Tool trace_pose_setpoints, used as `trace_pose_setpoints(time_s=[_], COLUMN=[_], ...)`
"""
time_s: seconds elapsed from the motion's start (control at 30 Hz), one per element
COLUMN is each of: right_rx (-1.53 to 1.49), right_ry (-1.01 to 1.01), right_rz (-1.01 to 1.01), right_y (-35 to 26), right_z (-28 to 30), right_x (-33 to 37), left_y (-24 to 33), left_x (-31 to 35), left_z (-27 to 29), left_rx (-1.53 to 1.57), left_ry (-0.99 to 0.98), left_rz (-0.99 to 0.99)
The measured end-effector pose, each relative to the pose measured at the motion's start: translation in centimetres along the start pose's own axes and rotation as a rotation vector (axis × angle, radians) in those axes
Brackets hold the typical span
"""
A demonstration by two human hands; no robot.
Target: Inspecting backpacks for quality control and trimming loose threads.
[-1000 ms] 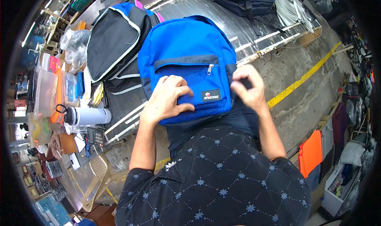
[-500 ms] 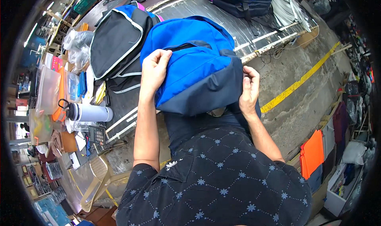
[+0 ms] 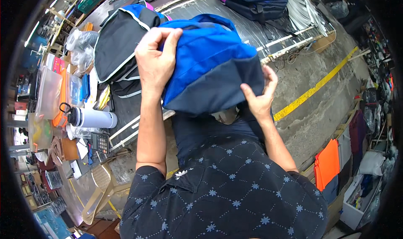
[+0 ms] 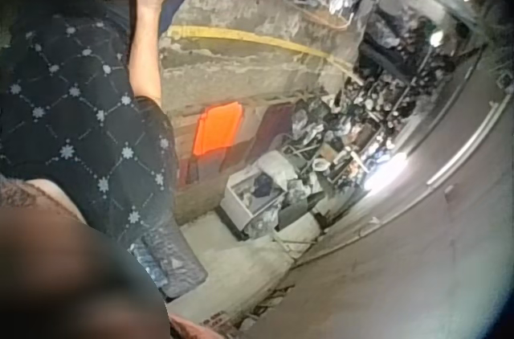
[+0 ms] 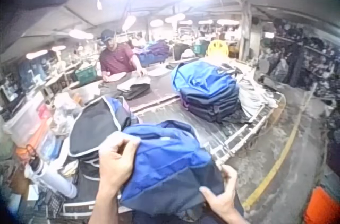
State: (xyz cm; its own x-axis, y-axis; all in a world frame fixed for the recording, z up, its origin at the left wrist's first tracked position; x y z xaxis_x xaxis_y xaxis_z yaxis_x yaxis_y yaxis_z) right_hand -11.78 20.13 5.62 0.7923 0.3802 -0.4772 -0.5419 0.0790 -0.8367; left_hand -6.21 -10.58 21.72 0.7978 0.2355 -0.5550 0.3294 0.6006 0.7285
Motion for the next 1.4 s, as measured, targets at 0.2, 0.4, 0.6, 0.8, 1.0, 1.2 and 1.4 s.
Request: trace_pose_setpoints(time_s=[0.2,0.4,0.6,0.8,1.0,1.2,1.4], right_rx=[0.510,0.590,0.618,0.380,0.179,-0.095,-0.226], right_ry=[0.218,-0.200,-0.252,-0.492,-0.243,-0.410,-0.348], right_rz=[0.253,0.336,0.234,0.308,-0.161,-0.677,-0.423], right_y=[-5.6,-7.6,-4.3,-4.8,-4.9,-1.5,1.5], right_z=[2.3,-0.2,-3.2,-3.1,0.3,-1.9,-3.6], right_x=[-5.4,-3.2,0.0,0.2,-3.6,-6.8,-6.0], left_y=[0.9,-6.2,-5.7,-5.7,-5.0,-3.5,-4.2], left_x=[-5.5,-6.0,-5.0,-3.9,-2.9,-1.9,-1.8], left_z=[-1.1,-4.4,-5.2,-4.6,-4.7,-5.3,-5.1], left_rx=[-0.298,-0.304,-0.240,-0.246,-0.246,-0.222,-0.204], left_ry=[-0.006,-0.141,-0.153,-0.151,-0.171,-0.186,-0.199], left_rz=[-0.182,0.056,0.075,0.054,0.028,0.012,0.026])
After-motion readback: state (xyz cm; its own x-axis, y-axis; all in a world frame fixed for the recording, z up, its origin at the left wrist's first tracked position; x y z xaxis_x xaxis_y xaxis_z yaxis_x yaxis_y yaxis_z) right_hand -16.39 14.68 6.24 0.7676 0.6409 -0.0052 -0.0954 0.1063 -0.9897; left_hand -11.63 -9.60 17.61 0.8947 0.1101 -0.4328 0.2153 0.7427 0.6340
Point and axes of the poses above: each hand's wrist, its own x-axis away from the middle knuckle, its own z-axis out of the back of the hand, y = z × x, the point moved 4 cm from there along -x, towards the middle knuckle, and after that the axes turned 15 degrees about -y, right-handed, at the moved point
